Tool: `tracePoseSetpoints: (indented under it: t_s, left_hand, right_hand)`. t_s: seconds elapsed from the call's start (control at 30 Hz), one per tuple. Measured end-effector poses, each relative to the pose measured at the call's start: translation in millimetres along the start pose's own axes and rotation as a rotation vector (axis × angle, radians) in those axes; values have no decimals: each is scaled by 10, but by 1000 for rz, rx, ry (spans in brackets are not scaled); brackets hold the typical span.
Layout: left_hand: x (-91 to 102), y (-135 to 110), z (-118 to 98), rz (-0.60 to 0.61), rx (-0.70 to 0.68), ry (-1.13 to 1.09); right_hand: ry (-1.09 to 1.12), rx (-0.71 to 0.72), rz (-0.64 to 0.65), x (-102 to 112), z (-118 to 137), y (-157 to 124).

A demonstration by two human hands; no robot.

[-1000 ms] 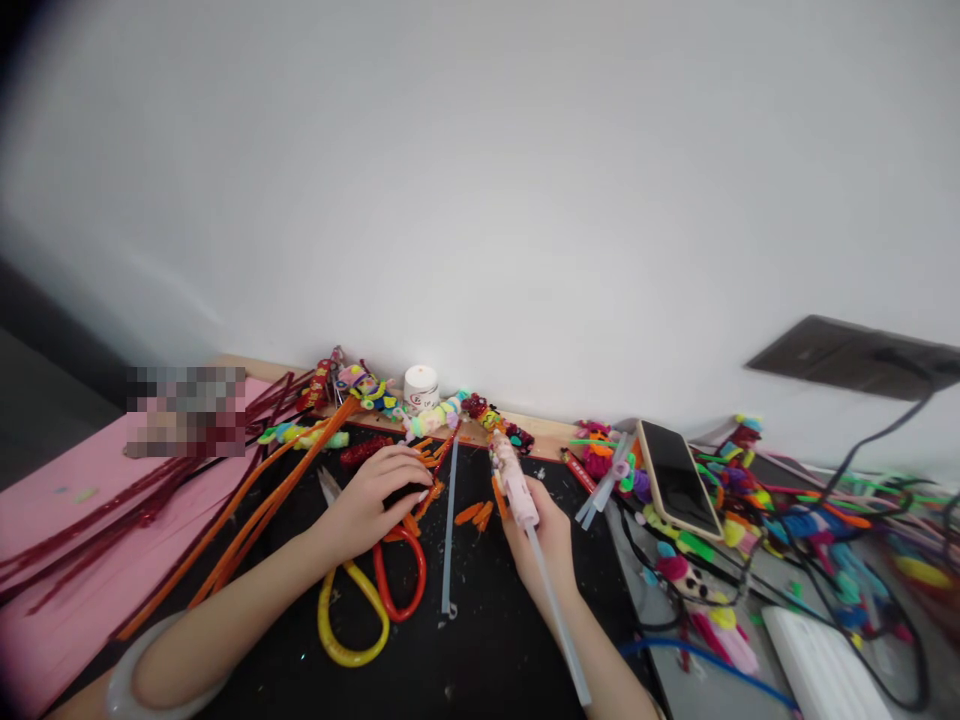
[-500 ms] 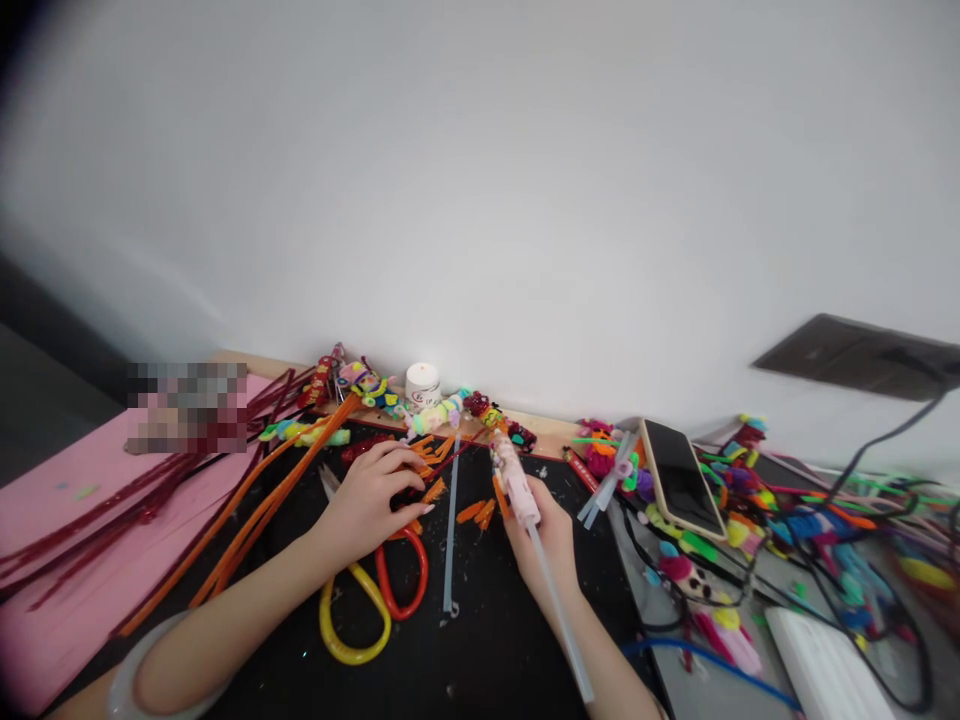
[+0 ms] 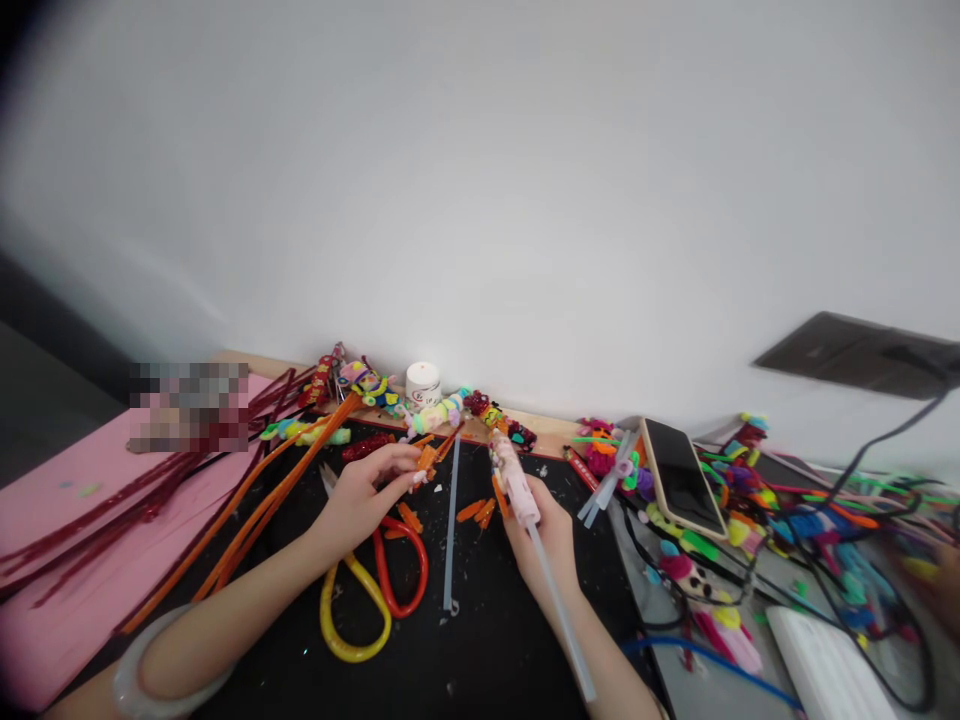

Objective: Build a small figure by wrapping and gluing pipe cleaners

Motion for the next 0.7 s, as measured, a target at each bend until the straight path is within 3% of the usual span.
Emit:
tracePoseSetpoints:
  t_s: [0.2,0.7]
  left_hand:
    - [-7,19,47,-25,125,-186]
    - [-28,58,66,39,230,-643]
  right_hand:
    - [-10,7,4,0,7,2]
    - [2,-1,-2,7,13,-3]
Point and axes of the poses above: each hand's wrist, its own y-axis towards the middle knuckle, its own x-axis out of the back of the hand, z = x × y, the point moved 3 cm from there along y, towards the middle knuckle, and after that the axes turned 2 degrees about y, right-handed, at the moved point
